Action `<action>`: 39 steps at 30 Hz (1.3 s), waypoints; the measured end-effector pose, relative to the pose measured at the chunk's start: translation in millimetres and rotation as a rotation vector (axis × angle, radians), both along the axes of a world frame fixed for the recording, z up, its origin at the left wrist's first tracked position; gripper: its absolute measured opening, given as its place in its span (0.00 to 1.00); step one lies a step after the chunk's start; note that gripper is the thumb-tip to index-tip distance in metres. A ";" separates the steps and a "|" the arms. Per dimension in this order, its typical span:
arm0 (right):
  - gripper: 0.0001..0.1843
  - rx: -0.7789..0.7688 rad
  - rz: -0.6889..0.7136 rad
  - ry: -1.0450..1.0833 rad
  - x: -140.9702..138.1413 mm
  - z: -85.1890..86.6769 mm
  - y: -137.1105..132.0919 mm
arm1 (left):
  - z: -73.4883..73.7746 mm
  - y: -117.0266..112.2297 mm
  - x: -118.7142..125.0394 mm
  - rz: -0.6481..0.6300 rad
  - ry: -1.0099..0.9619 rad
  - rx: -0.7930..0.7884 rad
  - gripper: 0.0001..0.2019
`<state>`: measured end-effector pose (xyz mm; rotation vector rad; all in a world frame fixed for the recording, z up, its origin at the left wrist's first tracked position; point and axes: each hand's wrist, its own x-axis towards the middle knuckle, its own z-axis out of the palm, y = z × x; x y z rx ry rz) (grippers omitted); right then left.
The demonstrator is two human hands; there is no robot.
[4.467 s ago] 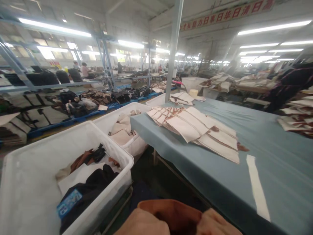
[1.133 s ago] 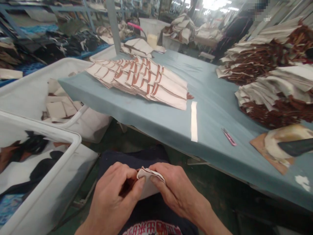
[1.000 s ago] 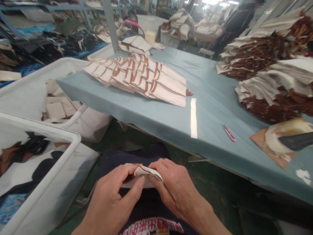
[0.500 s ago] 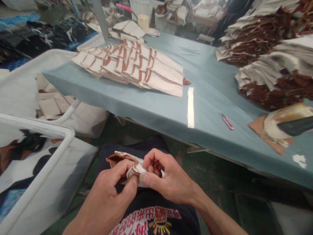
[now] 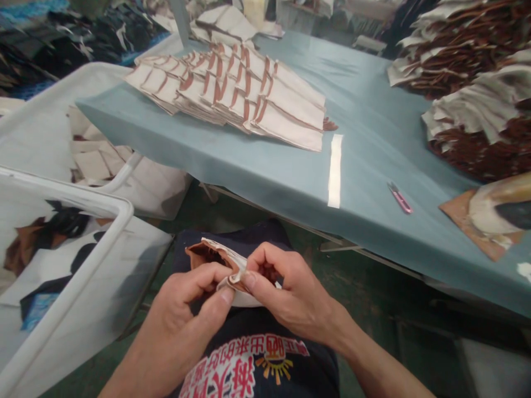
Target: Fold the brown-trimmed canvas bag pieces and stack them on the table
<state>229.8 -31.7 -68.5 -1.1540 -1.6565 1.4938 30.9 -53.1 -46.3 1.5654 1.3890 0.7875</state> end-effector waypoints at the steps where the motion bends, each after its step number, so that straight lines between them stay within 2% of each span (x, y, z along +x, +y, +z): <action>1: 0.10 0.091 -0.019 -0.025 0.8 -0.9 -1.6 | -0.2 0.0 -0.4 0.006 -0.009 0.002 0.15; 4: 0.09 0.412 -0.024 -0.136 4.9 -3.6 -3.8 | 0.8 0.3 -0.5 0.009 -0.028 0.026 0.14; 7: 0.14 0.715 0.007 -0.244 9.5 -2.5 -1.4 | 3.2 1.1 1.1 -0.005 -0.011 0.046 0.14; 10: 0.15 0.853 0.015 -0.317 12.2 4.3 2.3 | 4.2 1.8 3.5 -0.038 0.025 0.089 0.16; 15: 0.11 0.838 0.076 -0.443 11.7 17.1 5.2 | -2.4 0.4 5.8 -0.053 0.072 0.211 0.15; 19: 0.07 0.621 0.070 -0.327 9.1 18.2 5.4 | -5.9 -0.5 6.1 -0.033 0.060 0.234 0.14; 21: 0.07 0.571 0.061 -0.342 7.9 16.7 4.9 | -6.3 0.5 5.3 -0.028 0.030 0.215 0.14; 27: 0.05 0.644 0.098 -0.371 5.9 15.3 3.3 | -8.9 5.7 -0.4 -0.046 -0.031 0.117 0.14; 33: 0.12 0.816 0.049 -0.500 1.8 16.2 5.6 | -12.3 6.3 -0.9 -0.060 -0.080 0.072 0.13; 36: 0.11 0.787 0.025 -0.439 0.3 13.5 6.4 | -15.2 6.3 -1.8 -0.067 -0.117 0.004 0.10; 39: 0.09 0.680 0.000 -0.345 -0.9 8.6 5.4 | -19.9 7.7 -4.0 -0.059 -0.174 -0.092 0.10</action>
